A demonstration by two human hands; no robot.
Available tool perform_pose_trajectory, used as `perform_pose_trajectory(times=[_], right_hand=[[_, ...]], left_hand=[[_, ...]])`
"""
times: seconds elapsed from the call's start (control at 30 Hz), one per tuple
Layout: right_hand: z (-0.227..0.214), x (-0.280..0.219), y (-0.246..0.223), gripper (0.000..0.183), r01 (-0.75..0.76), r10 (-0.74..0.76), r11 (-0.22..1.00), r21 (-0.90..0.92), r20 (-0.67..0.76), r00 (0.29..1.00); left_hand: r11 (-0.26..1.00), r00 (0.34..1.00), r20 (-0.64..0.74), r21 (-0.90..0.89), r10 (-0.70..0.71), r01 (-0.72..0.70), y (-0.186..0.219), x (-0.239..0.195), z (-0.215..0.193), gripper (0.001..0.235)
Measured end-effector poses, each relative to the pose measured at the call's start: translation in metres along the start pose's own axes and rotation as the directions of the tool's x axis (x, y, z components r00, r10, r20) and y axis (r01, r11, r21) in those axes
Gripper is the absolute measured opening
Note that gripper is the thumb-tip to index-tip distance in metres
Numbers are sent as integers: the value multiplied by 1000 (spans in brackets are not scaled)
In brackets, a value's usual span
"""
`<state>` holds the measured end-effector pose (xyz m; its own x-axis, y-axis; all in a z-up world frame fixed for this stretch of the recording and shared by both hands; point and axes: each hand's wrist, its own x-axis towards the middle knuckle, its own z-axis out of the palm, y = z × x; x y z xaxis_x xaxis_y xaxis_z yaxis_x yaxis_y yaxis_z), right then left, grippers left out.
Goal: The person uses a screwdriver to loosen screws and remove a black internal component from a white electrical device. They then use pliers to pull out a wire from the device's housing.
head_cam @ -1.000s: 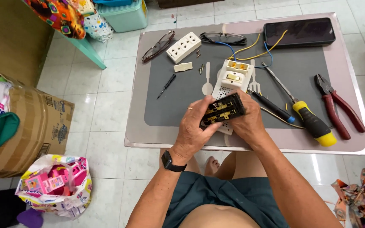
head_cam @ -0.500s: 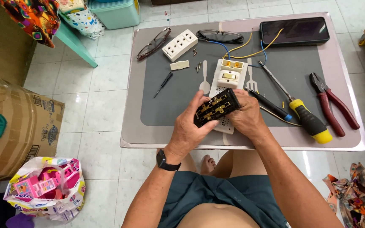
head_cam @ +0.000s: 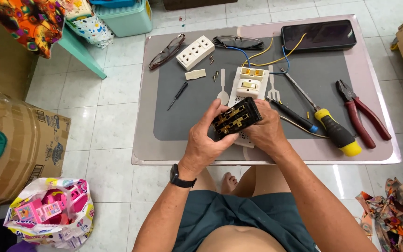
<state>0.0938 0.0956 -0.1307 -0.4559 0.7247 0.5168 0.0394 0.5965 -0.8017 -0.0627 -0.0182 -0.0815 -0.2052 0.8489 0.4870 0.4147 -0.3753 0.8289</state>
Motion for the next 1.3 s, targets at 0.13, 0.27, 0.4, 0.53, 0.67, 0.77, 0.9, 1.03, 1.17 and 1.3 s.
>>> perform_pose_trajectory(times=[0.13, 0.27, 0.4, 0.53, 0.67, 0.77, 0.9, 1.03, 1.17, 1.3], right_hand=[[1, 3, -13, 14, 31, -32, 997, -76, -25, 999], [2, 12, -40, 5, 23, -25, 993, -112, -14, 1000], [4, 6, -23, 6, 83, -88, 979, -186, -21, 996], [3, 4, -18, 4, 75, -87, 976, -206, -51, 995], [2, 7, -31, 5, 64, -74, 977, -205, -43, 996], [3, 9, -41, 11, 76, -88, 960, -268, -34, 996], [3, 7, -40, 12, 78, -89, 952, -296, -24, 996], [2, 8, -42, 9, 71, -78, 952, -299, -9, 997], [0, 7, -40, 12, 90, -97, 953, -289, -8, 995], [1, 8, -40, 13, 79, -85, 961, -264, -10, 996]], left_hand=[[980, 996, -39, -187, -78, 70, 1, 0, 2, 91], [762, 949, -63, -613, -310, 208, -16, 0, 9, 94], [681, 905, -95, -692, -415, 240, -14, 11, 7, 83], [970, 898, -366, -87, -243, 227, -28, 22, -27, 78], [914, 787, -476, -297, -393, 277, -4, 40, -74, 73], [942, 849, -435, 4, -301, 336, -1, 47, -101, 73], [847, 879, -371, 321, -298, 423, -38, 65, -126, 73], [603, 932, -290, 711, -217, 362, -99, 84, -124, 70], [528, 931, -197, 778, -308, 339, -107, 96, -110, 58], [691, 911, -174, 603, -374, 399, -72, 93, -106, 63]])
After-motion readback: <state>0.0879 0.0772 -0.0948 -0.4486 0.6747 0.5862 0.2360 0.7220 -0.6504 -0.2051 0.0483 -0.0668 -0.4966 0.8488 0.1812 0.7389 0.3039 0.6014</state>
